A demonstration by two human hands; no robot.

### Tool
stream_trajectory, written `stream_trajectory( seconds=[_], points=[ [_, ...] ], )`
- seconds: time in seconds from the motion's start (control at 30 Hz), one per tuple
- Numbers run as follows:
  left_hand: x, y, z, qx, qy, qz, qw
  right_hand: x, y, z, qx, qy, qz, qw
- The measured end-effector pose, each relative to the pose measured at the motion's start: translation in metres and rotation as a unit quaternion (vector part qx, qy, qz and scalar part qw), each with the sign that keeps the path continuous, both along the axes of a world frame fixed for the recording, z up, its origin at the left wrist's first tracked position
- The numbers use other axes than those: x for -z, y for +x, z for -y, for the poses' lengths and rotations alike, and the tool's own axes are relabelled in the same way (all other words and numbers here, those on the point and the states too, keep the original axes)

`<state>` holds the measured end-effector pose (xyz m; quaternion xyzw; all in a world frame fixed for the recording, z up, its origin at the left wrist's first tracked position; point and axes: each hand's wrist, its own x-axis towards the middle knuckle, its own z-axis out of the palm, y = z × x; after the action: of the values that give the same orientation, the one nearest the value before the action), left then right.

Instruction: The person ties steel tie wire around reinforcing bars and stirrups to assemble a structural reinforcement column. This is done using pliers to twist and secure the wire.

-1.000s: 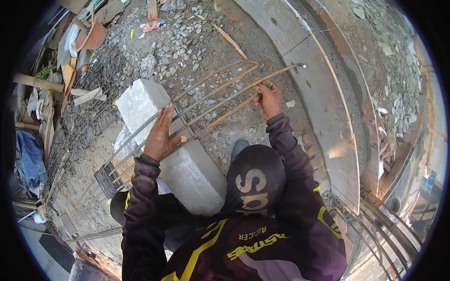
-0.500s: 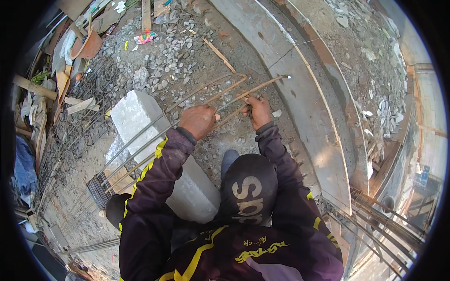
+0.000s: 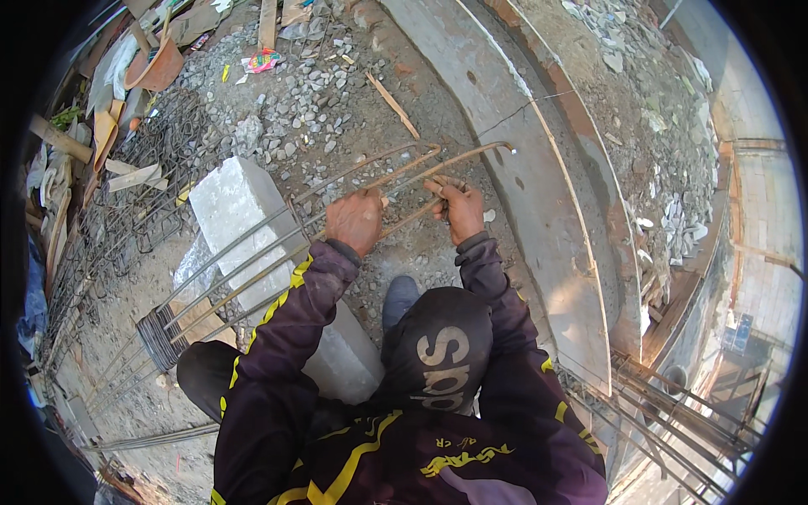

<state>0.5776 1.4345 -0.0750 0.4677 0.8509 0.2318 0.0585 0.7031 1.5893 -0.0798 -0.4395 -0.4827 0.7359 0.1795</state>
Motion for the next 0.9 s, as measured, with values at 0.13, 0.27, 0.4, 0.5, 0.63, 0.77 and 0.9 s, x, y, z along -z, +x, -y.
stream_trajectory(
  seconds=[0.13, 0.27, 0.4, 0.5, 0.63, 0.77, 0.9],
  points=[
    [-0.001, -0.003, -0.001, 0.010, -0.039, -0.008, 0.999, -0.004, -0.001, 0.002, -0.001, 0.043, 0.007, 0.999],
    [-0.005, -0.003, -0.001, 0.027, -0.096, 0.023, 0.995, -0.007, -0.004, 0.002, -0.004, 0.048, 0.026, 0.998],
    [-0.002, 0.003, 0.002, -0.005, -0.067, 0.028, 0.997, -0.007, -0.008, 0.004, -0.013, 0.043, 0.040, 0.998],
    [-0.001, 0.003, 0.003, -0.012, -0.047, 0.034, 0.998, -0.005, -0.007, 0.008, -0.009, 0.048, 0.044, 0.998],
    [-0.013, 0.000, 0.009, -0.018, -0.031, 0.068, 0.997, -0.002, -0.003, 0.008, -0.002, 0.034, 0.062, 0.997],
    [-0.041, -0.008, 0.034, -0.103, 0.114, 0.154, 0.976, 0.002, 0.002, 0.006, -0.004, 0.034, 0.043, 0.998],
    [-0.062, -0.022, 0.090, -0.250, 0.204, 0.243, 0.915, 0.005, 0.003, 0.007, 0.008, 0.077, 0.054, 0.995]
  ],
)
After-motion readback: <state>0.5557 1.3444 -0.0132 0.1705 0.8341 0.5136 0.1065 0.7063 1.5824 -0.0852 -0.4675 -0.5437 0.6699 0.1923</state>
